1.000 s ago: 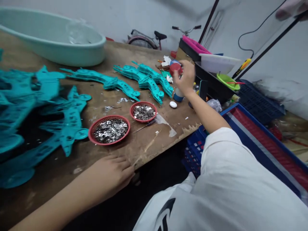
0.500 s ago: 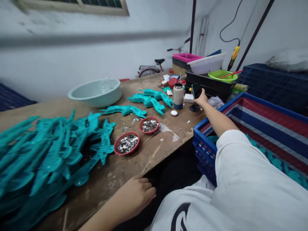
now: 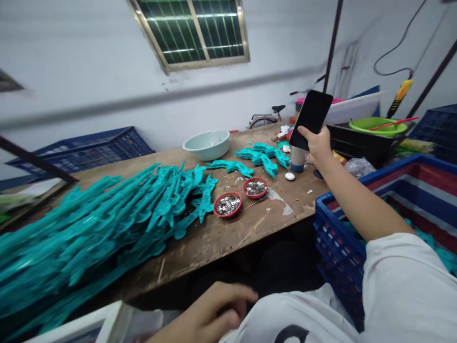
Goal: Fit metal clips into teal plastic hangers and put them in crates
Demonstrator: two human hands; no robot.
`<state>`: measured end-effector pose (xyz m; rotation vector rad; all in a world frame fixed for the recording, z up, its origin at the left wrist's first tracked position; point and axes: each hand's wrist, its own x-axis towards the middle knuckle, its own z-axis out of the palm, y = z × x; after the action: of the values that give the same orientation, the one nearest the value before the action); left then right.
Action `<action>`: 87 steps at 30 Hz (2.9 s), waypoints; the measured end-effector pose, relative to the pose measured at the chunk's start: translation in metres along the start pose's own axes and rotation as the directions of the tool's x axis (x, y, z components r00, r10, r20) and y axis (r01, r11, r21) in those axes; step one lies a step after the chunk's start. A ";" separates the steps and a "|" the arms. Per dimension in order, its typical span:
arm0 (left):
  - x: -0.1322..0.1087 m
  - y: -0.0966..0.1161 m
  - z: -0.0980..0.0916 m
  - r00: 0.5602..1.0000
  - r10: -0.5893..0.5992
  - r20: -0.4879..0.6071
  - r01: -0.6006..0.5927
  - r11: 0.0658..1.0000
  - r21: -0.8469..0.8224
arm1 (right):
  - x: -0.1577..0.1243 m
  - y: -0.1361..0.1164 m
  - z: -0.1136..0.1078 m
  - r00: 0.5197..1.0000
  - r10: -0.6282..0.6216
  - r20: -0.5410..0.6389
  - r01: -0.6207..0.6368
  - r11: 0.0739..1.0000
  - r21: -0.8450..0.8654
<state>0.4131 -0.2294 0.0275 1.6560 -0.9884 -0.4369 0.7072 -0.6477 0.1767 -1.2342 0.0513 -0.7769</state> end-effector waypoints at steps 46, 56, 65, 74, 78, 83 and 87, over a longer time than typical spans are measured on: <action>0.000 -0.039 -0.020 0.933 0.141 -0.331 0.195 0.575 0.794 | -0.259 0.013 0.028 -0.163 0.685 0.710 -0.858 0.257 -0.444; 0.006 -0.024 -0.021 0.990 -0.096 -0.108 0.142 0.518 0.843 | -0.264 0.011 0.030 -0.092 0.695 0.713 -0.868 0.294 -0.400; 0.009 -0.021 -0.025 0.991 -0.092 -0.097 0.130 0.487 0.864 | -0.266 0.018 0.032 -0.065 0.693 0.718 -0.885 0.292 -0.362; 0.004 -0.029 -0.046 0.988 0.082 -0.128 0.045 0.643 0.764 | -0.262 0.012 0.034 -0.065 0.737 0.673 -0.896 0.254 -0.365; 0.005 -0.027 -0.047 0.962 0.071 -0.265 0.138 0.709 0.691 | -0.261 0.011 0.032 -0.067 0.754 0.653 -0.866 0.281 -0.413; 0.005 -0.021 -0.044 0.904 -0.110 -0.414 0.393 0.595 0.701 | -0.265 0.013 0.029 -0.058 0.744 0.666 -0.834 0.331 -0.442; 0.003 -0.020 -0.047 0.895 0.004 -0.446 0.372 0.544 0.752 | -0.269 0.017 0.027 -0.056 0.719 0.693 -0.827 0.355 -0.436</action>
<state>0.4557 -0.2021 0.0251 2.6042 -0.7134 0.3305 0.5264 -0.4743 0.0732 -1.0711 -0.0595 0.9477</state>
